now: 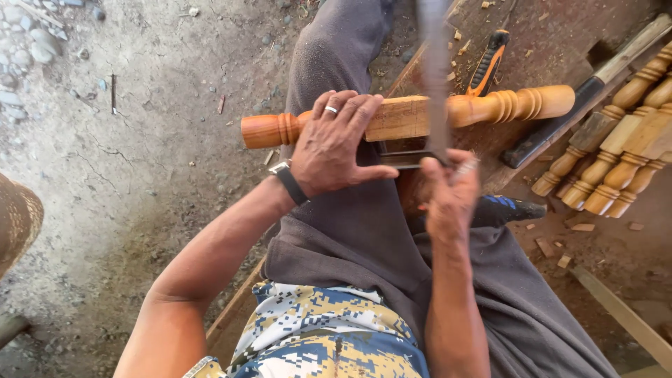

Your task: Carving and measuring a wooden furniture leg using a hammer, chisel, and square ruler

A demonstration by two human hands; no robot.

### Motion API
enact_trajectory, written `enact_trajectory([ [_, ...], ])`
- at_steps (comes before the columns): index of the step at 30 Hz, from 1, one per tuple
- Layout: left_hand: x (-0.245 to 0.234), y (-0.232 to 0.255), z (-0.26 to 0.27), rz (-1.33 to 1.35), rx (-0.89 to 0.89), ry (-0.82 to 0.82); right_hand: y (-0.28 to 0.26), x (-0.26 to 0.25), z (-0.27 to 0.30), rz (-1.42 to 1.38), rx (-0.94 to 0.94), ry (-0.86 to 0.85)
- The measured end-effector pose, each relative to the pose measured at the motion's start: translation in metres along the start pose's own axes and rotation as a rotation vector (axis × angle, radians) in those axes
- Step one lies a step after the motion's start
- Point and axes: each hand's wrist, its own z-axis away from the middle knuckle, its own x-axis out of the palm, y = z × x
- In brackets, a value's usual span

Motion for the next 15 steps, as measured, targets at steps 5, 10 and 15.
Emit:
enact_trajectory([
  [5, 0.028, 0.024, -0.008, -0.020, -0.178, 0.184, -0.034, -0.091, -0.002, -0.014, -0.282, 0.313],
  [10, 0.032, 0.010, -0.018, -0.142, -0.157, 0.075, -0.038, -0.097, 0.001, -0.038, -0.284, 0.329],
  [15, 0.030, -0.010, -0.026, -0.093, -0.168, -0.052, -0.011, -0.052, 0.012, -0.052, -0.179, 0.284],
])
